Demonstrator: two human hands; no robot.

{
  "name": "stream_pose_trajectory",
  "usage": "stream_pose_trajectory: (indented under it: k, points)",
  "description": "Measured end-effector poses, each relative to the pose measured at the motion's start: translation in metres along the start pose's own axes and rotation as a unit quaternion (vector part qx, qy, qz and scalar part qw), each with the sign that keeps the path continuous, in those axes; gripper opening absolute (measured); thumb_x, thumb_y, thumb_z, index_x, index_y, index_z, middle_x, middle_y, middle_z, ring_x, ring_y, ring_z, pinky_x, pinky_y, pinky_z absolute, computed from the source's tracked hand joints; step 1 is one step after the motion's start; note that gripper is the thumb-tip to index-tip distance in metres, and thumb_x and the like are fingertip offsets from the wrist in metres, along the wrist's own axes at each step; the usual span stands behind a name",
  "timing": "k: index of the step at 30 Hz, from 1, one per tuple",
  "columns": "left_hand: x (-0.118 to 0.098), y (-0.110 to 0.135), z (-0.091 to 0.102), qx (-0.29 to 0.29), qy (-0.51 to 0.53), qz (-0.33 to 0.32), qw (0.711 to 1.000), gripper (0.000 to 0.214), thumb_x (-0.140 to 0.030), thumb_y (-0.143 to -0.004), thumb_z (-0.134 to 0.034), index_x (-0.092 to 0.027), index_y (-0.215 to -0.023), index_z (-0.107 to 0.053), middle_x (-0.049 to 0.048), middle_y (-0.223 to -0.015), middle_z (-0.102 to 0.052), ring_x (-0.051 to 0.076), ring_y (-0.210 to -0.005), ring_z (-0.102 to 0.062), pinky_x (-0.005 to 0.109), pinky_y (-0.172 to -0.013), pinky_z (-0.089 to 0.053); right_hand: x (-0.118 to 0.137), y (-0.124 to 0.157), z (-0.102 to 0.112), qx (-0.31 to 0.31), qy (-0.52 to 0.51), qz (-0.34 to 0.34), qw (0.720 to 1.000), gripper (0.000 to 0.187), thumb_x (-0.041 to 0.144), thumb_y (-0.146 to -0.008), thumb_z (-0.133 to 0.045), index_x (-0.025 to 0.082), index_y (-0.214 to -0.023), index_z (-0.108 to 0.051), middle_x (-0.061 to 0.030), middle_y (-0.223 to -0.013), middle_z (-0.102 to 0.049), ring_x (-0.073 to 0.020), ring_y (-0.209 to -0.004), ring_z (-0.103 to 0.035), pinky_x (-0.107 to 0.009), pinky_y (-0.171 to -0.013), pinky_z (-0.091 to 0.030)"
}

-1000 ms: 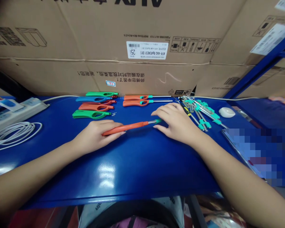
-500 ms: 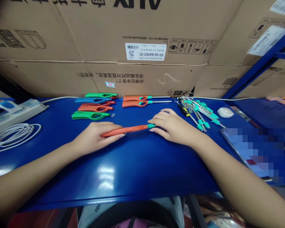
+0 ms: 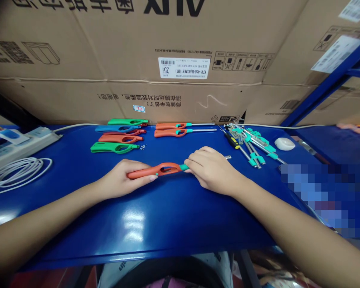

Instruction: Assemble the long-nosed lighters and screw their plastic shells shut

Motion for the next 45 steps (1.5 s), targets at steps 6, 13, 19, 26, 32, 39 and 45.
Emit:
stream_pose_trajectory:
  k: [6, 13, 19, 26, 32, 39, 45]
  points:
    - [-0.003, 0.001, -0.004, -0.001, -0.004, -0.019, 1.000, 0.032, -0.040, -0.096, -0.062, -0.012, -0.086, -0.073, -0.0007, -0.065, -0.062, 0.010, -0.057, -0.050, 0.023, -0.058, -0.039, 0.002, 0.001, -0.001, 0.035, -0.001, 0.002, 0.999, 0.022, 0.013, -0.097, -0.047, 0.011, -0.093, -0.068, -0.0105, -0.079, -0.068, -0.0210, -0.072, -0.058, -0.035, -0.072, -0.044]
    - [-0.008, -0.002, -0.003, 0.054, -0.094, -0.010, 0.994, 0.034, -0.045, -0.101, -0.052, -0.018, -0.106, -0.070, 0.0035, -0.089, -0.072, 0.016, -0.077, -0.065, 0.027, -0.071, -0.046, -0.003, 0.003, -0.008, 0.027, -0.011, -0.033, 0.999, 0.022, 0.024, -0.101, -0.050, 0.013, -0.098, -0.069, -0.0099, -0.088, -0.071, -0.0201, -0.076, -0.062, -0.032, -0.071, -0.043]
    - [-0.013, -0.006, -0.003, 0.115, -0.227, 0.006, 0.967, 0.039, -0.047, -0.105, -0.036, -0.022, -0.124, -0.058, 0.0059, -0.110, -0.067, 0.023, -0.094, -0.068, 0.033, -0.078, -0.050, -0.022, 0.006, -0.016, 0.107, -0.167, -0.168, 0.966, 0.009, 0.027, -0.093, -0.061, 0.019, -0.088, -0.061, -0.0027, -0.086, -0.066, -0.0151, -0.072, -0.060, -0.025, -0.062, -0.041]
    - [-0.010, -0.005, -0.001, 0.096, -0.276, 0.031, 0.956, 0.035, -0.045, -0.101, -0.044, -0.021, -0.124, -0.054, 0.0066, -0.118, -0.061, 0.022, -0.088, -0.066, 0.033, -0.071, -0.052, -0.035, 0.011, -0.008, 0.167, -0.161, -0.198, 0.952, 0.018, 0.038, -0.092, -0.064, 0.021, -0.089, -0.059, -0.0014, -0.087, -0.065, -0.0159, -0.073, -0.058, -0.026, -0.062, -0.039]
    - [-0.006, -0.003, 0.005, 0.073, -0.241, 0.033, 0.967, 0.032, -0.042, -0.098, -0.049, -0.021, -0.120, -0.059, 0.0054, -0.114, -0.063, 0.020, -0.089, -0.066, 0.031, -0.074, -0.053, -0.040, 0.009, -0.004, 0.142, -0.125, -0.227, 0.955, 0.021, 0.042, -0.094, -0.056, 0.022, -0.097, -0.064, -0.0052, -0.098, -0.068, -0.0207, -0.089, -0.064, -0.031, -0.076, -0.048]
    - [-0.008, -0.002, 0.012, 0.065, -0.277, 0.019, 0.959, 0.032, -0.039, -0.097, -0.050, -0.019, -0.118, -0.064, 0.0063, -0.110, -0.065, 0.022, -0.094, -0.067, 0.032, -0.076, -0.055, -0.087, 0.041, -0.004, 0.207, 0.122, -0.483, 0.842, 0.049, 0.038, -0.091, -0.055, 0.009, -0.130, -0.054, -0.0252, -0.125, -0.057, -0.0375, -0.106, -0.064, -0.044, -0.083, -0.051]
    - [-0.010, -0.003, 0.013, 0.077, -0.297, 0.017, 0.952, 0.031, -0.039, -0.100, -0.048, -0.019, -0.118, -0.065, 0.0063, -0.111, -0.066, 0.022, -0.094, -0.068, 0.032, -0.073, -0.055, -0.106, 0.055, -0.002, 0.289, 0.110, -0.497, 0.811, 0.037, 0.031, -0.088, -0.055, 0.013, -0.120, -0.060, -0.0211, -0.118, -0.066, -0.0352, -0.101, -0.066, -0.042, -0.077, -0.051]
Point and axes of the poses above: each hand's wrist, its own y-axis away from the middle knuckle, its own z-axis out of the back of the hand, x = y × z, the point moved 2 cm from there along -y, towards the middle knuckle
